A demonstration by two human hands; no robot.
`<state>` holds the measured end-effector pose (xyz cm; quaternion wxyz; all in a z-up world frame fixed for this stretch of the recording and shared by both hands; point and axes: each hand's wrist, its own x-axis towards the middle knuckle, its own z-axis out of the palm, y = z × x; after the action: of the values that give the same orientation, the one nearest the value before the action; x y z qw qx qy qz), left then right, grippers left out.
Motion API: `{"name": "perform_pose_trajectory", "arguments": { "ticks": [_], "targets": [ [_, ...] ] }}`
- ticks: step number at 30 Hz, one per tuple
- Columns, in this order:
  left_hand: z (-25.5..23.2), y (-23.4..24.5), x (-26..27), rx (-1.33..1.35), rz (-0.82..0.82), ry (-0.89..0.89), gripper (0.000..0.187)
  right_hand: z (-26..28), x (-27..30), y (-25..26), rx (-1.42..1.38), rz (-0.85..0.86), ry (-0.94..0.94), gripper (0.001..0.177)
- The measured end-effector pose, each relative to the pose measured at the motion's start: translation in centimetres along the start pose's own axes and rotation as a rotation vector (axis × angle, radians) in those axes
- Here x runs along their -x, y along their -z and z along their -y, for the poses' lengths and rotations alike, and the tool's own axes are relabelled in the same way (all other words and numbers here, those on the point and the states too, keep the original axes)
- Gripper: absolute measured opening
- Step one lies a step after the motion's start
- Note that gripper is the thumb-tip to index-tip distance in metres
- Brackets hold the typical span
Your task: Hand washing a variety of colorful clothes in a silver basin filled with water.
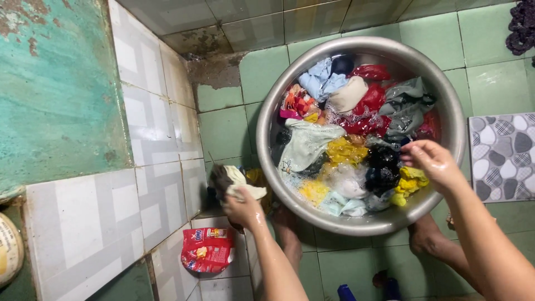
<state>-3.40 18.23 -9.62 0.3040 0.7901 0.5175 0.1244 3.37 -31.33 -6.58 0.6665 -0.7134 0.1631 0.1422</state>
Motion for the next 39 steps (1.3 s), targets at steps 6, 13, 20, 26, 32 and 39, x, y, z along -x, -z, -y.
{"name": "perform_pose_trajectory", "arguments": {
  "ticks": [6, 13, 20, 26, 32, 39],
  "targets": [
    [9.5, -6.6, 2.5, -0.192, 0.73, 0.463, 0.069, -3.7, -0.3, -2.3, 0.285, 0.048, -0.027, 0.028],
    [-4.4, -1.6, 3.8, -0.161, 0.322, -0.123, 0.043, -3.6, 3.2, -11.2, 1.242, 0.399, 0.145, 0.051],
    [-9.7, -3.5, 10.2, -0.432, 0.821, -0.618, 0.045, 3.0, 6.2, -15.4, 1.933, 1.011, -0.153, 0.068],
    [-9.1, -3.7, 9.1, -0.509, 0.894, -0.613, 0.056, -2.4, 2.4, -6.8, 1.752, 0.522, -0.326, 0.054],
    [-1.1, -10.5, 11.0, -0.849, 0.878, -0.804, 0.067, -5.4, 1.7, -5.3, 1.189, 0.15, 0.167, 0.036],
    [-4.4, -10.1, 13.9, -0.35, 1.167, -0.259, 0.037, -2.9, 3.0, -7.5, 1.034, 0.304, 0.226, 0.033]
  ]
}}
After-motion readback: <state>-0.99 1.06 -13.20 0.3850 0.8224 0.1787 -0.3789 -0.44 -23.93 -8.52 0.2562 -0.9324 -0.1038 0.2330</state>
